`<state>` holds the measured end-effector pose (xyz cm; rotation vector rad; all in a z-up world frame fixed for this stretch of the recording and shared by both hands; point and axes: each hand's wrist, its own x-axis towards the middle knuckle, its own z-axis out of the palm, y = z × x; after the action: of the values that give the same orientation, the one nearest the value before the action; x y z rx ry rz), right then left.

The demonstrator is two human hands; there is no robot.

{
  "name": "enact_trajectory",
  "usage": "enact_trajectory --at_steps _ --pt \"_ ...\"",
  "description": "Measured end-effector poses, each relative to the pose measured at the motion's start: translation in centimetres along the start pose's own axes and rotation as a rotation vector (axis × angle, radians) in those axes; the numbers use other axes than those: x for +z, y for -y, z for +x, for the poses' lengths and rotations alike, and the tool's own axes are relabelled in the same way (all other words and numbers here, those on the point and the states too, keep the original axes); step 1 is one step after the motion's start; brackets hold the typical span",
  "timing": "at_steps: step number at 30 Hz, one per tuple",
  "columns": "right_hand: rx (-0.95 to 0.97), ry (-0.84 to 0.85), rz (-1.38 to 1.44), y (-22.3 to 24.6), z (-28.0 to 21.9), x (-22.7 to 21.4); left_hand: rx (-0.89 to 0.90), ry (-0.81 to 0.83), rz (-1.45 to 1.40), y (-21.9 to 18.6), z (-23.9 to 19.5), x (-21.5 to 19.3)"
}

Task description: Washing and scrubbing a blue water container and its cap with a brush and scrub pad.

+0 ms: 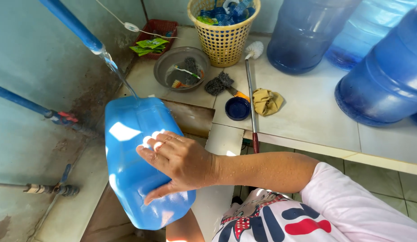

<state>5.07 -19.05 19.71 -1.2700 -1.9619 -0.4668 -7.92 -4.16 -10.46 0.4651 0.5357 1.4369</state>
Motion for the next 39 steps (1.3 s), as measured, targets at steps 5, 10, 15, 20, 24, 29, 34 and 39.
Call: enact_trajectory --at_steps 5,10,15,20,24,29,34,39 --pt "-0.003 0.03 -0.011 0.5 -0.3 -0.4 -0.058 0.069 -0.008 0.3 -0.1 -0.4" --pt "-0.061 0.028 0.045 0.5 -1.9 -0.8 -0.124 0.151 -0.02 0.7 -0.1 0.5" --pt "-0.002 0.049 -0.025 0.6 -1.7 -1.6 -0.167 0.184 -0.027 0.9 -1.3 -0.6" --pt "-0.059 0.026 0.046 0.2 -2.5 -2.1 -0.206 0.224 -0.037 -2.9 -4.2 9.2" --pt "0.01 0.016 0.028 -0.7 -2.2 -3.0 -0.221 0.231 -0.042 -4.6 -6.3 9.5" --pt "0.072 0.022 -0.032 -1.7 -3.0 -3.6 -0.257 0.293 -0.064 -4.0 -6.8 11.1" --pt "0.089 -0.091 0.167 -4.6 -5.7 -7.4 -0.323 0.373 -0.08 -1.7 -7.7 14.0" --pt "0.477 -0.314 0.309 -12.6 -18.5 -7.6 -0.396 0.484 -0.082 -1.6 -8.6 20.0"
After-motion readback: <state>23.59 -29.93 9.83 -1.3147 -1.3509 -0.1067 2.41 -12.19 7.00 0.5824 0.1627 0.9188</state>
